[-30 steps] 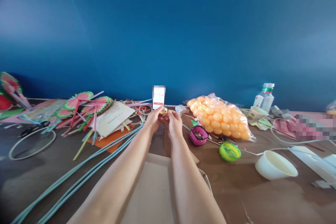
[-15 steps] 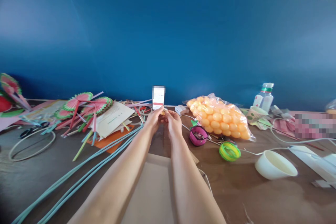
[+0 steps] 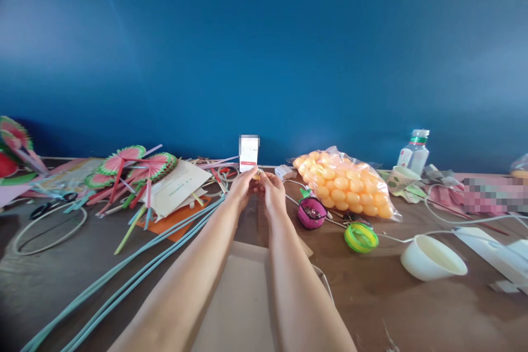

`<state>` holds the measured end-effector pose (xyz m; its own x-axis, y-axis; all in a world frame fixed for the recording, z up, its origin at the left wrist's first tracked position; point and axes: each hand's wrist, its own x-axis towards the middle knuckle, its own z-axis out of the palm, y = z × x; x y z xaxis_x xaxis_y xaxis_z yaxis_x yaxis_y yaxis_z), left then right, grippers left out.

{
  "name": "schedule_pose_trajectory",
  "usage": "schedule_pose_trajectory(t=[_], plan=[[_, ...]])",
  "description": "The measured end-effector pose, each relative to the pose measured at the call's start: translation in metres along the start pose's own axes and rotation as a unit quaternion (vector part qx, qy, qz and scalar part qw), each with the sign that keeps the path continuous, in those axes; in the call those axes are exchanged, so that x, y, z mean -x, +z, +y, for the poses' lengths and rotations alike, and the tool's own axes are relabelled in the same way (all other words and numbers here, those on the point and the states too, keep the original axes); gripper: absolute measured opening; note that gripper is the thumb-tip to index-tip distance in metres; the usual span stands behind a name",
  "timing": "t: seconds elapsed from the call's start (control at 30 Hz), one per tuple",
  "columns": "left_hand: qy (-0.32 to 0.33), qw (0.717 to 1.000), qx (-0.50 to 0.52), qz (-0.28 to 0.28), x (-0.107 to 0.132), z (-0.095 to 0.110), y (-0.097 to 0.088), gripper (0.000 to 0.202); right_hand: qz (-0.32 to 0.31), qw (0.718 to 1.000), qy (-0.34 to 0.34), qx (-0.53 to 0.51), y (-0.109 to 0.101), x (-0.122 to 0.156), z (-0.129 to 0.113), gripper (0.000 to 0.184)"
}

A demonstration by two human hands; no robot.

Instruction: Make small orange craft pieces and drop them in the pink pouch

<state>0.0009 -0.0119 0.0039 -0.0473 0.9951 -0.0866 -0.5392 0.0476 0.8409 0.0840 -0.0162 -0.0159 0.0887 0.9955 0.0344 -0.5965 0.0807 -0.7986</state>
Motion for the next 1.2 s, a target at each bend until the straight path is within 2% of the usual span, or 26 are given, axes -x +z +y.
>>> schedule_pose_trajectory(t=[0.27, 0.5, 0.67, 0.87, 1.2], plan=[[-0.027, 0.999, 0.022, 0.024, -0.0054, 0.0005, -0.0068, 0.038, 0.022, 1.0, 0.018, -0.013, 0.0022, 0.0026, -0.0039, 0.026], [-0.019, 0.999, 0.029, 0.013, -0.0038, 0.0012, -0.0066, 0.036, -0.003, 1.0, 0.007, 0.026, 0.0022, 0.0044, -0.0044, 0.029], [-0.003, 0.999, 0.028, 0.016, -0.0035, 0.0024, -0.0064, 0.033, 0.064, 0.994, -0.046, 0.07, 0.0022, 0.0026, -0.0011, 0.037], [0.022, 1.0, 0.01, 0.012, -0.0032, 0.0022, -0.0056, 0.038, 0.056, 0.966, -0.136, 0.213, 0.0035, 0.0079, -0.0003, 0.031], [0.053, 0.998, -0.033, 0.019, -0.0031, 0.0028, -0.0031, 0.035, 0.066, 0.917, -0.214, 0.331, -0.0043, 0.0058, 0.0045, 0.019]])
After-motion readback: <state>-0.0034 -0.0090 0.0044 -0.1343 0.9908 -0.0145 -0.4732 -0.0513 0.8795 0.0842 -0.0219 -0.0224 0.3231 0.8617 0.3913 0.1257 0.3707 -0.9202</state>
